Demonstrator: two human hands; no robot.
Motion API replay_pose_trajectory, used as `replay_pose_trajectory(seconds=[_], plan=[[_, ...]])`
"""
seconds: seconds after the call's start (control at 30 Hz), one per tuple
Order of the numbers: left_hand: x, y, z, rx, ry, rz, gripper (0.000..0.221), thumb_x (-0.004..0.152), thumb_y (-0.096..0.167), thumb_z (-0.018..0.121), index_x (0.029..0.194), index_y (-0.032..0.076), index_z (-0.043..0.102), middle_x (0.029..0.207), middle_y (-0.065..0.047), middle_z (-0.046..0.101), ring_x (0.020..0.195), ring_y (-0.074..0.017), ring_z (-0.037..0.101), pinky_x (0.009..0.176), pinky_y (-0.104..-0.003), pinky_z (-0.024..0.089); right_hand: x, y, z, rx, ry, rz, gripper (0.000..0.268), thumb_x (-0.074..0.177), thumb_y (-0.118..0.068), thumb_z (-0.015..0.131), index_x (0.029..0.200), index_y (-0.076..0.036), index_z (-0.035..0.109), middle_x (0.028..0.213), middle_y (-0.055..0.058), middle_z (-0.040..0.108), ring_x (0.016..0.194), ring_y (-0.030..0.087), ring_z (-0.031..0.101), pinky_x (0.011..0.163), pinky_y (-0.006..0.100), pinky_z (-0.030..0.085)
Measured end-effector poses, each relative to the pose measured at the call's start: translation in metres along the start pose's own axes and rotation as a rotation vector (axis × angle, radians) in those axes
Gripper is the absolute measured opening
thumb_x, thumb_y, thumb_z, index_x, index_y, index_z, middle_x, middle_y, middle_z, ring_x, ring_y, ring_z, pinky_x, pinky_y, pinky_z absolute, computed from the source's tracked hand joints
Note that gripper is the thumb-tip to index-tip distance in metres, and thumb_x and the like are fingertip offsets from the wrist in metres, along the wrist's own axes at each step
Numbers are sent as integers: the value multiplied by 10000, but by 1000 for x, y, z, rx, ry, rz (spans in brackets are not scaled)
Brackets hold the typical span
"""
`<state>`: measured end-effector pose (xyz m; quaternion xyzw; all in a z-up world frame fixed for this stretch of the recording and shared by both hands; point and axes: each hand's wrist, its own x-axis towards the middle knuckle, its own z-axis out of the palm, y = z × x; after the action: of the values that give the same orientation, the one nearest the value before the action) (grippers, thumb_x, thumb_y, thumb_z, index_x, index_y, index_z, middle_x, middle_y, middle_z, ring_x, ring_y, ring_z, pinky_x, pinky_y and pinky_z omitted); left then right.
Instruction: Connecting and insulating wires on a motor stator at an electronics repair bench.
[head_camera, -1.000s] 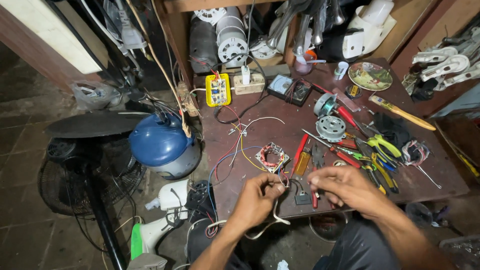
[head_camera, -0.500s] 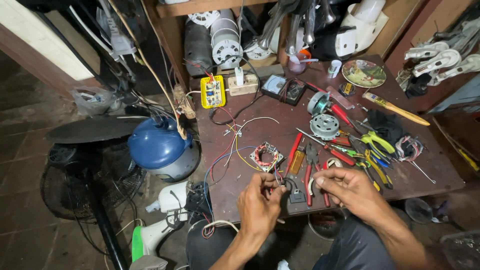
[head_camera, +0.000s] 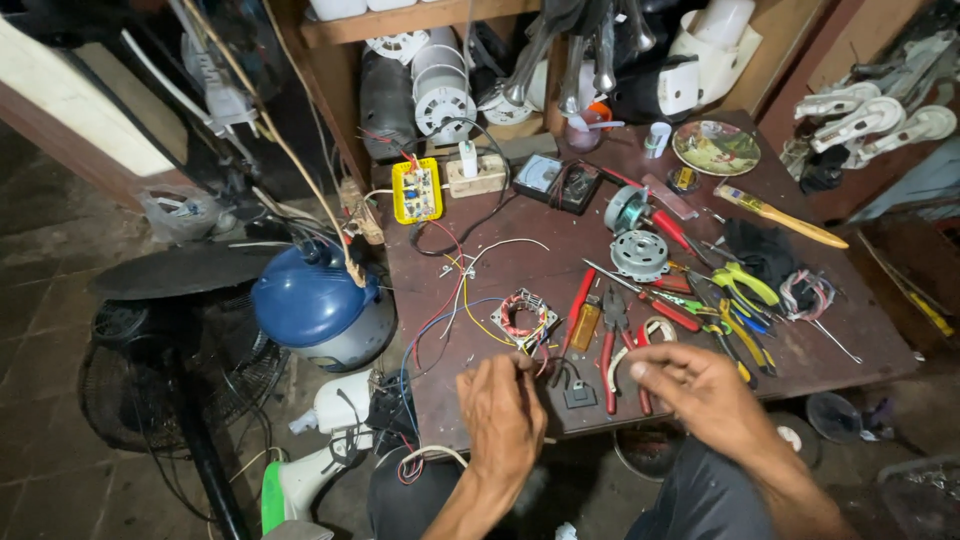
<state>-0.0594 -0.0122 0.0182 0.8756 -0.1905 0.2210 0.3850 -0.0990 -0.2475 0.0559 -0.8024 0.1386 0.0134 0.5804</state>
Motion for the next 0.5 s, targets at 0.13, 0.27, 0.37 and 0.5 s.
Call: replay_pose_trajectory(seconds=[0.13, 0.27, 0.37, 0.5], plan=[[3, -4, 1, -37, 14, -18, 124, 908, 25, 550, 949, 141, 538, 790, -26, 628, 695, -187, 540, 710, -345, 328, -11, -10, -21, 41, 224, 31, 243, 853, -148, 754, 1077, -82, 821, 845, 74, 781, 579, 166, 528, 537, 269, 433], [16, 2, -7, -357, -96, -423, 203, 875, 165, 709, 869, 154, 507, 705, 26, 668, 626, -171, 590, 697, -350, 436, -19, -19, -36, 86, 399, 47, 197, 910, -139, 729, 1078, -60, 793, 730, 71, 658, 582, 138, 462, 550, 267, 382], [22, 7, -12, -598, -166, -657, 304, 853, 102, 750, 848, 144, 449, 706, -17, 703, 576, -87, 511, 594, -278, 467, -17, -2, -39, -56, 456, 30, 195, 934, -180, 710, 1088, -97, 797, 712, 35, 630, 595, 116, 440, 576, 257, 355], [23, 6, -12, -673, -150, -631, 317, 845, 84, 765, 848, 135, 452, 684, -17, 665, 598, -95, 540, 606, -263, 483, -14, 8, -36, -382, 407, -105, 273, 901, -231, 689, 1136, -116, 765, 832, 45, 693, 656, 140, 588, 620, 277, 478]])
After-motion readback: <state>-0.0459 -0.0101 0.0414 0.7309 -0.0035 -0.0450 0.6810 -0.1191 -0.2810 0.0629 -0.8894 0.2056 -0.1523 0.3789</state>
